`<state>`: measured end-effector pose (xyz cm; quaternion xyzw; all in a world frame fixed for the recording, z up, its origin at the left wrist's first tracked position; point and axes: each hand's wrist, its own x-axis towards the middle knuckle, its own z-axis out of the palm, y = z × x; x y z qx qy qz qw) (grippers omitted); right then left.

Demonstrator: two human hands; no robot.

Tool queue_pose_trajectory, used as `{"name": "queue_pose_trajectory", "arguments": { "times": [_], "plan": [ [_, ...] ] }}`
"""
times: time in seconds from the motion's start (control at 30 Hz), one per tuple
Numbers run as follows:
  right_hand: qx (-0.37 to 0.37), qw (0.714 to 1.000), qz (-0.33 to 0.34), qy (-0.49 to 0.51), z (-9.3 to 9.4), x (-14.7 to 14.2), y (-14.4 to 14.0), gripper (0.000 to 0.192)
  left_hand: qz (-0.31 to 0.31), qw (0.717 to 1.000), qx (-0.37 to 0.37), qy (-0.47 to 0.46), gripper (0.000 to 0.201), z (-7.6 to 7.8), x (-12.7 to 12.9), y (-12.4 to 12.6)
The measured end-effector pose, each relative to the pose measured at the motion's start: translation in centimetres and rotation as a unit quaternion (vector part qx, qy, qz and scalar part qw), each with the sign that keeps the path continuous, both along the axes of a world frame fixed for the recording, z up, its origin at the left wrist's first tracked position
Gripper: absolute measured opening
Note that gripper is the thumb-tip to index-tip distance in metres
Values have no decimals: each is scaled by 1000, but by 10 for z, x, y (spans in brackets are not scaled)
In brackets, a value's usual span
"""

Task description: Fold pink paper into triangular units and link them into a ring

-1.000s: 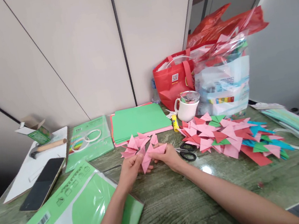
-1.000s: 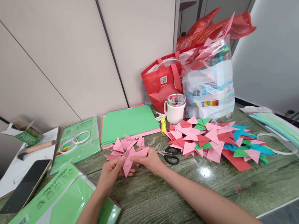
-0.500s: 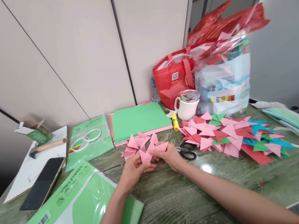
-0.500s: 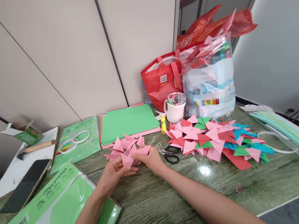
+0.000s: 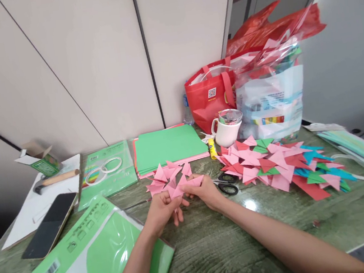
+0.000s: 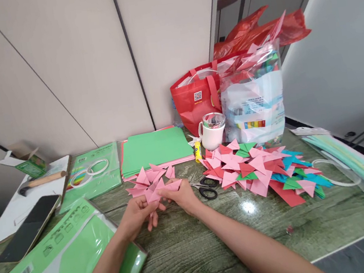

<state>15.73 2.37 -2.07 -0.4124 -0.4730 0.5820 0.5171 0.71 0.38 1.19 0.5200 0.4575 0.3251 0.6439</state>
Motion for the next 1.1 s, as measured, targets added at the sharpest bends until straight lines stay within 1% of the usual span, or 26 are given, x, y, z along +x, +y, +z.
{"name": "queue_pose_trajectory", "arguments": {
  "times": [0.13, 0.2, 0.33, 0.5, 0.67, 0.77, 0.83, 0.93, 1.0, 1.1],
  "plan": [
    [3, 1000, -5, -3, 0, -1, -1, 26, -2, 998, 17, 64, 29, 2, 0, -1],
    [0, 1000, -4, 3, 1, -1, -1, 25, -2, 998, 17, 54, 29, 3, 0, -1],
    [-5, 1000, 11, 14, 2, 0, -1, 25, -21, 1000, -6, -3, 29, 0, -3, 0],
    [7, 1000, 16, 3, 1, 1, 0, 24, -10, 1000, 8, 28, 28, -3, -4, 1],
    [3, 1000, 15, 9, -3, -1, 0, 24, -13, 999, 0, 31, 30, 2, -4, 1],
    [2, 999, 12, 33, -3, -2, 1, 27, 15, 1000, 1, 11, 34, 3, -7, 3],
    [8, 998, 12, 61, -3, -2, 3, 29, 48, 999, 2, -3, 35, 3, -9, 5],
    [11, 995, -2, 95, -4, -1, 5, 23, 89, 996, 8, -19, 35, 2, -11, 6],
    [7, 995, -15, 97, -4, 0, 6, 23, 96, 995, 21, -24, 33, 2, -12, 7],
    [8, 997, -17, 76, -4, 1, 6, 25, 110, 992, 37, -39, 36, 2, -14, 7]
  ]
}}
